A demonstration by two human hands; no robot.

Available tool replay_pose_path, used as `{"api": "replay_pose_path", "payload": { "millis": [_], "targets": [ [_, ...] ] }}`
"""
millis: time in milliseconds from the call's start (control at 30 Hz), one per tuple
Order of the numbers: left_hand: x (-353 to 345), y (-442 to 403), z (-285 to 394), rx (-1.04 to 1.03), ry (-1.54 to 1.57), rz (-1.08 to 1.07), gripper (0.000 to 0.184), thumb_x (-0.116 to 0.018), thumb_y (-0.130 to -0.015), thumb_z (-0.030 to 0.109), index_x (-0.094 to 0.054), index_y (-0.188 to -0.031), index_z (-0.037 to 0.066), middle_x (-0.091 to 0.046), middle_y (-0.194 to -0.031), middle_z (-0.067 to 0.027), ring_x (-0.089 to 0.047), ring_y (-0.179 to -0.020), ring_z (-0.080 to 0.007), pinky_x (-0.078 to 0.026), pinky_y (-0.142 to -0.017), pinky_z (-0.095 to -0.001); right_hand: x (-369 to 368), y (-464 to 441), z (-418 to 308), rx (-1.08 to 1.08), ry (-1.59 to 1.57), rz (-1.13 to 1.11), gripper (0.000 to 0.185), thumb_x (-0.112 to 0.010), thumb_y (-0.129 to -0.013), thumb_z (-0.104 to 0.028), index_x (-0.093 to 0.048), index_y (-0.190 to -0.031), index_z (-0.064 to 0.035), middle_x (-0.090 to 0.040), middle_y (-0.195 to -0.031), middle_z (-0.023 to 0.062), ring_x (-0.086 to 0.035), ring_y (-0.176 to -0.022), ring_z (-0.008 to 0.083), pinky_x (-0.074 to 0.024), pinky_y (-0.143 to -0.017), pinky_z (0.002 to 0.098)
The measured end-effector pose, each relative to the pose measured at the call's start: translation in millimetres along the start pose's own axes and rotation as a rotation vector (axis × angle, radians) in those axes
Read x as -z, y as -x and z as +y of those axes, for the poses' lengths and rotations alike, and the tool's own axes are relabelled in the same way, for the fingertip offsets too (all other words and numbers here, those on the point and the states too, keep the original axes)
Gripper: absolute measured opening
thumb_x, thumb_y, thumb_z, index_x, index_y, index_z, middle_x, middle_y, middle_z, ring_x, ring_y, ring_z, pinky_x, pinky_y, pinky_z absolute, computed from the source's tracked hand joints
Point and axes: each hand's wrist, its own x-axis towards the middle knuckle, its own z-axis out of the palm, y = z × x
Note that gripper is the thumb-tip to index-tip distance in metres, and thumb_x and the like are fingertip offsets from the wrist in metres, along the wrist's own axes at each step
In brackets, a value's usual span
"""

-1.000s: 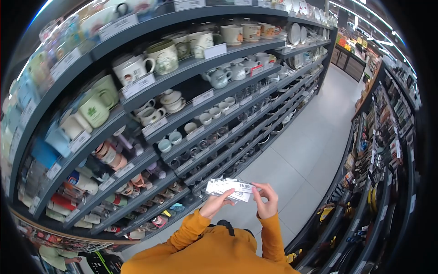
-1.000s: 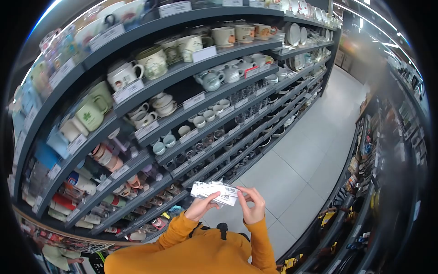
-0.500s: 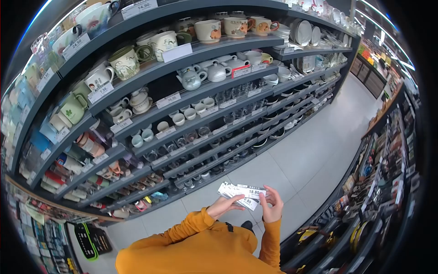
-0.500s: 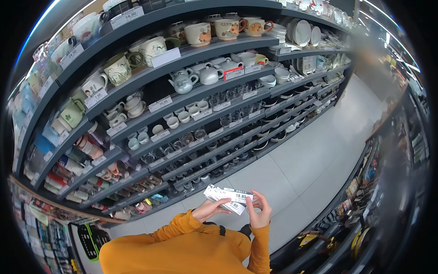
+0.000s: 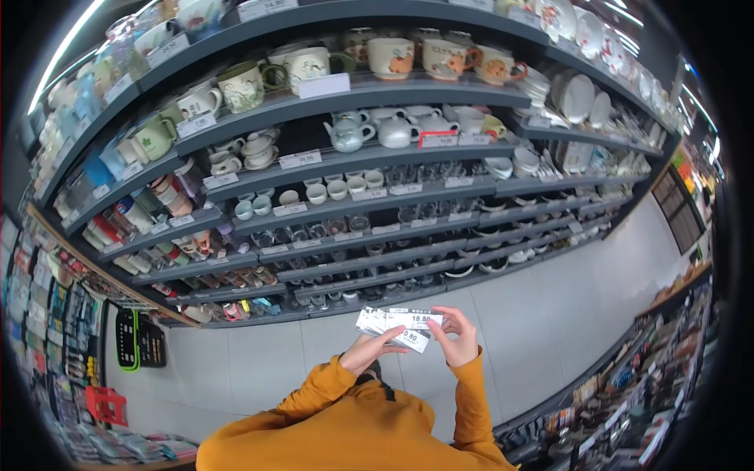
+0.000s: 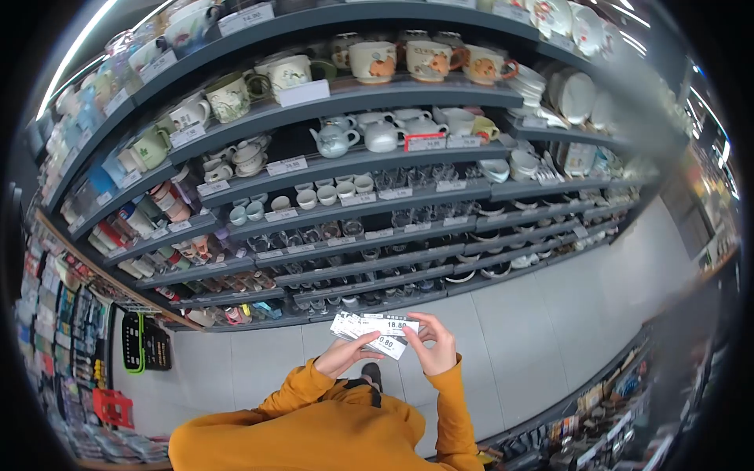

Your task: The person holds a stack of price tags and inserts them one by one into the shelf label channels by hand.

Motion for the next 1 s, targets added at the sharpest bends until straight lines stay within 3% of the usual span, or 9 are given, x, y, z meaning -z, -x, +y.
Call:
{"api": "replay_pose_path", "payload": {
  "millis": [233, 467, 733, 933, 1000],
  "targets": [
    [13, -4, 22, -0.196, 0.105, 0.115, 0.033, -0.053, -0.096, 0.014, -0.052, -0.127, 0.001, -0.060, -0.120, -0.0105, -0.060, -0.106, -0.0192, -0.055, -0.086, -0.0336, -18, -75, 3, 0.098, -0.029, -0.269, 0.027, -0.067, -0.086, -0.006, -0.063, -0.111, -0.0008, -0.066, -0.087, 0.0076, -0.060, -0.064, 0.0073, -0.0496, -0.063, 0.0221],
    [21, -11, 20, -0.308, 0.180, 0.209, 0.033, -0.052, -0.096, 0.009, -0.049, -0.128, 0.001, -0.058, -0.123, -0.0100, -0.059, -0.108, -0.0198, -0.054, -0.091, -0.0389, -26, -121, 13, 0.090, -0.130, -0.337, 0.027, -0.066, -0.087, -0.006, -0.061, -0.113, -0.0007, -0.065, -0.087, 0.0066, -0.059, -0.065, 0.0069, -0.0478, -0.062, 0.0214],
    [-29, -36, -2, -0.386, 0.224, 0.423, 0.035, -0.054, -0.094, 0.008, -0.049, -0.128, 0.003, -0.058, -0.119, -0.0081, -0.060, -0.104, -0.0198, -0.055, -0.084, -0.0378, 11, -153, 25, 0.083, -0.162, -0.562, 0.026, -0.068, -0.086, -0.006, -0.062, -0.110, -0.0018, -0.061, -0.080, 0.0021, -0.057, -0.066, 0.0046, -0.0456, -0.063, 0.0196],
    [-84, -70, -43, -0.404, 0.325, 0.443, 0.037, -0.054, -0.095, 0.010, -0.047, -0.131, 0.003, -0.058, -0.120, -0.0077, -0.061, -0.103, -0.0190, -0.054, -0.080, -0.0348, 68, -163, 35, 0.076, -0.148, -0.633, 0.025, -0.068, -0.085, -0.004, -0.063, -0.110, -0.0025, -0.056, -0.078, -0.0006, -0.056, -0.068, 0.0038, -0.0451, -0.063, 0.0187],
    [-105, -75, -47, -0.397, 0.259, 0.406, 0.040, -0.053, -0.096, 0.013, -0.045, -0.134, 0.004, -0.056, -0.127, -0.0090, -0.060, -0.103, -0.0165, -0.051, -0.077, -0.0303, 87, -164, 35, 0.071, -0.174, -0.642, 0.025, -0.068, -0.086, -0.004, -0.062, -0.110, -0.0022, -0.057, -0.079, -0.0011, -0.056, -0.069, 0.0037, -0.0450, -0.063, 0.0183]
  ]
}}
